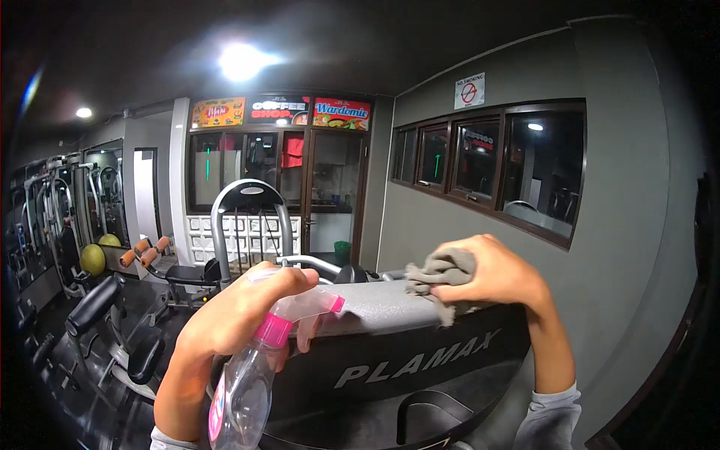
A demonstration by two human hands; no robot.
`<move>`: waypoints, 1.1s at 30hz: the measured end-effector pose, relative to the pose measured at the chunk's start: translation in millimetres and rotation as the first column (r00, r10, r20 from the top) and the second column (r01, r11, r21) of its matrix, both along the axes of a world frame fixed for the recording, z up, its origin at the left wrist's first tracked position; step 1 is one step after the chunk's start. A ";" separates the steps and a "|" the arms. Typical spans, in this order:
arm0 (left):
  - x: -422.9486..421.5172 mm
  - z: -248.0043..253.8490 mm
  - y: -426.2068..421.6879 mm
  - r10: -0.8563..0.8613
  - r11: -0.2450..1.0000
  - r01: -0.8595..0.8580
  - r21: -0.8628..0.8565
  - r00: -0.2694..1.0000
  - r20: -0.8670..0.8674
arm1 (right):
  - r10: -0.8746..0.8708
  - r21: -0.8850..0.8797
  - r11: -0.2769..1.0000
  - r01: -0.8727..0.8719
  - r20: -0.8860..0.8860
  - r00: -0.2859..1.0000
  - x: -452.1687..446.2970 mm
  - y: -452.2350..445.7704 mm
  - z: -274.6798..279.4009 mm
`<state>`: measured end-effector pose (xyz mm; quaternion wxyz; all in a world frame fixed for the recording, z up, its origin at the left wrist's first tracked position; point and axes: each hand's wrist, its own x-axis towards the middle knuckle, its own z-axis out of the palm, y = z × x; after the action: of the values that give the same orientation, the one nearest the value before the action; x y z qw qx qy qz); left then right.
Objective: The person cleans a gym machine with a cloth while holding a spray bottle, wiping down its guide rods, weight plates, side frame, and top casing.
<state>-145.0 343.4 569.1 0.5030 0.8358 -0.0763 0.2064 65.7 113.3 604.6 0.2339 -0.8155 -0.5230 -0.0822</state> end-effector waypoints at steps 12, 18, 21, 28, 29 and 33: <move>34.3 4.8 38.5 -0.196 0.554 -0.334 0.762 0.838 0.510 | 0.083 0.190 0.975 -0.116 0.174 0.981 -12.9 19.9 -17.2; 14.8 3.7 34.1 -0.118 0.623 -0.244 0.743 0.910 0.397 | 0.187 0.204 0.957 -0.208 0.118 0.975 -21.3 53.6 -19.4; 6.8 -2.3 49.9 -0.058 0.732 -0.157 0.663 0.955 0.290 | 0.243 0.199 0.945 -0.262 0.114 0.963 -31.5 85.3 -22.2; -24.8 -7.1 41.7 0.034 0.993 -0.030 0.115 0.999 -0.028 | 0.168 0.118 0.977 -0.179 0.095 0.981 -37.9 82.2 -18.7; -25.4 -12.6 45.4 -0.026 0.989 0.007 0.146 0.991 0.129 | 0.170 0.155 0.971 -0.180 0.077 0.982 -38.5 70.3 -18.0; -33.6 -11.5 51.8 -0.022 1.000 0.023 0.003 0.993 -0.117 | -0.085 0.100 0.992 0.078 0.066 0.994 -41.5 25.4 -12.2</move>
<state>-178.6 395.1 557.6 0.5071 0.8467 -0.0566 0.1510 24.2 138.7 592.3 0.2513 -0.8203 -0.4926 -0.1457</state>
